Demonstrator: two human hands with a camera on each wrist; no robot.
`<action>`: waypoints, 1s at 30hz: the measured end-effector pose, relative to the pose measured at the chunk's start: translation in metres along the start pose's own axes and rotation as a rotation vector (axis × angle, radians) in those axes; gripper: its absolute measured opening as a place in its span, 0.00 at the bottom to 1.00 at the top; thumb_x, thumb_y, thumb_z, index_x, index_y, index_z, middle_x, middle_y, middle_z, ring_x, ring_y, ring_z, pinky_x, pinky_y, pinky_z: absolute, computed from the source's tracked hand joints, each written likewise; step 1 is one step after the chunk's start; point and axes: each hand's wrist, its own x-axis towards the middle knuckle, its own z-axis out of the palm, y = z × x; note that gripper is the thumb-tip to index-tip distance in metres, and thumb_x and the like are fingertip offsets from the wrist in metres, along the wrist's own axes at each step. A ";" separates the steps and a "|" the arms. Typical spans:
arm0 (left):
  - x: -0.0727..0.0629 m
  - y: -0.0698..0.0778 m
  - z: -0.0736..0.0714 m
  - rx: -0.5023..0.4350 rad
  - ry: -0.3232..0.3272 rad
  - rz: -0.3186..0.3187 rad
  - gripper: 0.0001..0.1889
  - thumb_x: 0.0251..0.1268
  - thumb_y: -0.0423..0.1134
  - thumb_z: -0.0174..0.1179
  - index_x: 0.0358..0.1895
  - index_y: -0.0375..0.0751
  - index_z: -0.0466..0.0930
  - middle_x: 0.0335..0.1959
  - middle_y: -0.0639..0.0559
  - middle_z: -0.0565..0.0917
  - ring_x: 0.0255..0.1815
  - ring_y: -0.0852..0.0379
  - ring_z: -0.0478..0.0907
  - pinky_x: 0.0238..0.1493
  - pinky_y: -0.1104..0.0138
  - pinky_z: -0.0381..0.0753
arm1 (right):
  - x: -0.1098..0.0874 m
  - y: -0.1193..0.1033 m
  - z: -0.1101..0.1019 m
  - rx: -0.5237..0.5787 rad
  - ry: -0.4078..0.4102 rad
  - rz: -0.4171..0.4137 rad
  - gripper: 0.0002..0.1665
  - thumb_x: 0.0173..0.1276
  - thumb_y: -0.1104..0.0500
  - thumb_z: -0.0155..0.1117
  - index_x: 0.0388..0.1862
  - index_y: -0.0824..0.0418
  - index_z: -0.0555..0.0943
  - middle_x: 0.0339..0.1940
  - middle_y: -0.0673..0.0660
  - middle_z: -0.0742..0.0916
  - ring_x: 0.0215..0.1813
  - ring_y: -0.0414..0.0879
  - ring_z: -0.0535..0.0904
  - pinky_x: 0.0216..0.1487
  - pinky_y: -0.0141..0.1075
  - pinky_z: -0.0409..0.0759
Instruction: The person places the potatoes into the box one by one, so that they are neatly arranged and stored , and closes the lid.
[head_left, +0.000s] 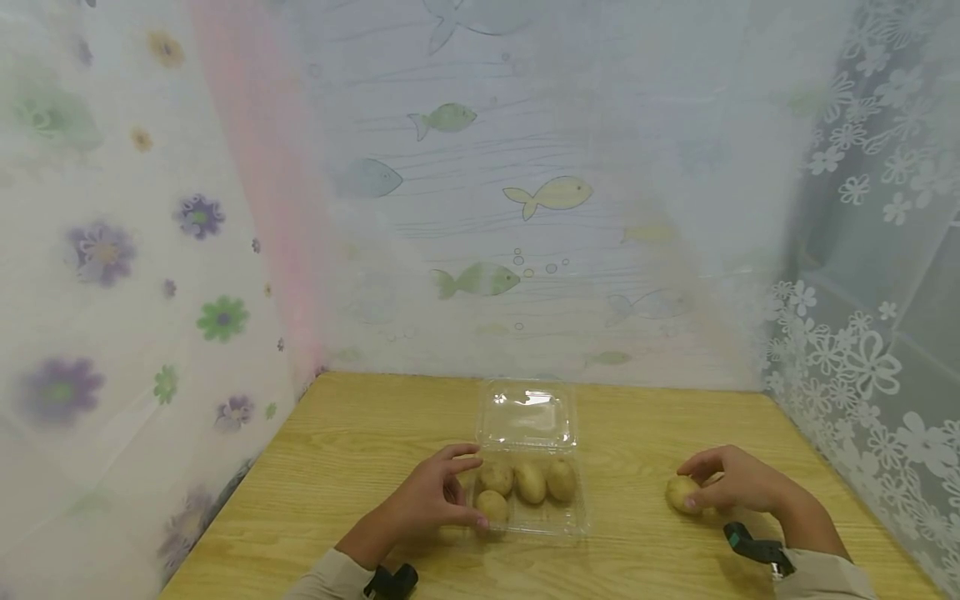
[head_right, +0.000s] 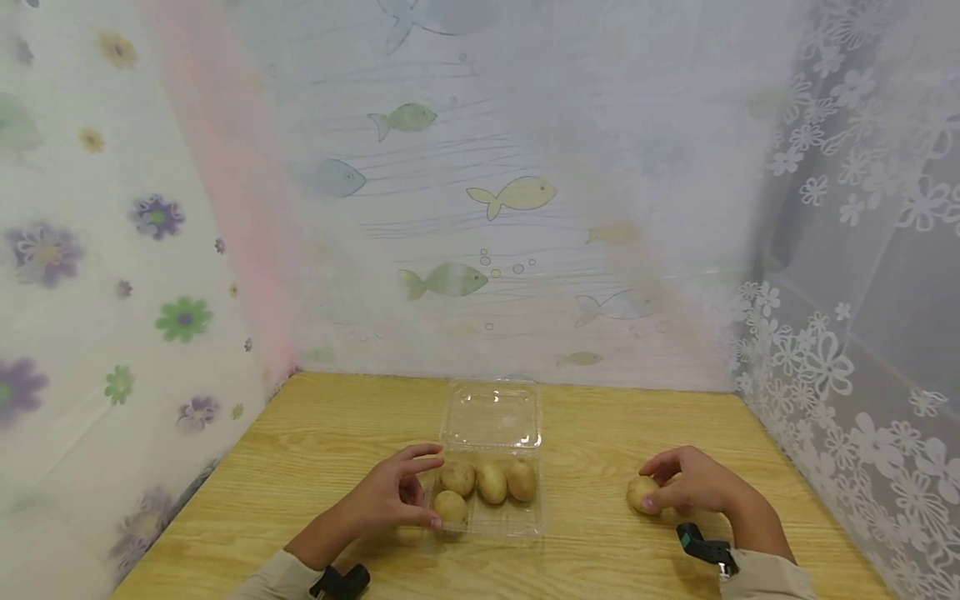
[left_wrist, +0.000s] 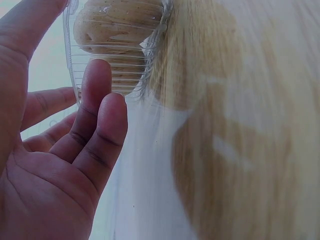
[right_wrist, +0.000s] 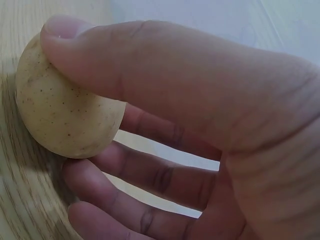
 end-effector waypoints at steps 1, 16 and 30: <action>0.000 0.000 0.000 0.003 0.000 0.000 0.48 0.53 0.51 0.81 0.76 0.38 0.69 0.80 0.50 0.65 0.33 0.64 0.84 0.39 0.70 0.86 | 0.000 0.000 0.000 0.001 0.001 -0.001 0.32 0.66 0.58 0.76 0.64 0.74 0.79 0.55 0.67 0.85 0.51 0.55 0.81 0.35 0.42 0.86; 0.000 -0.002 0.000 0.005 0.001 0.009 0.47 0.53 0.51 0.81 0.75 0.37 0.70 0.80 0.51 0.65 0.33 0.65 0.83 0.39 0.70 0.86 | 0.000 -0.004 -0.001 -0.057 0.050 0.031 0.30 0.64 0.57 0.77 0.60 0.74 0.82 0.50 0.63 0.88 0.50 0.55 0.83 0.39 0.39 0.87; 0.000 -0.001 -0.001 0.002 -0.002 0.013 0.47 0.53 0.50 0.81 0.75 0.37 0.70 0.80 0.50 0.64 0.33 0.65 0.84 0.39 0.70 0.86 | 0.000 -0.017 -0.002 -0.140 0.130 0.042 0.31 0.66 0.53 0.76 0.61 0.70 0.82 0.51 0.60 0.87 0.47 0.51 0.82 0.38 0.39 0.84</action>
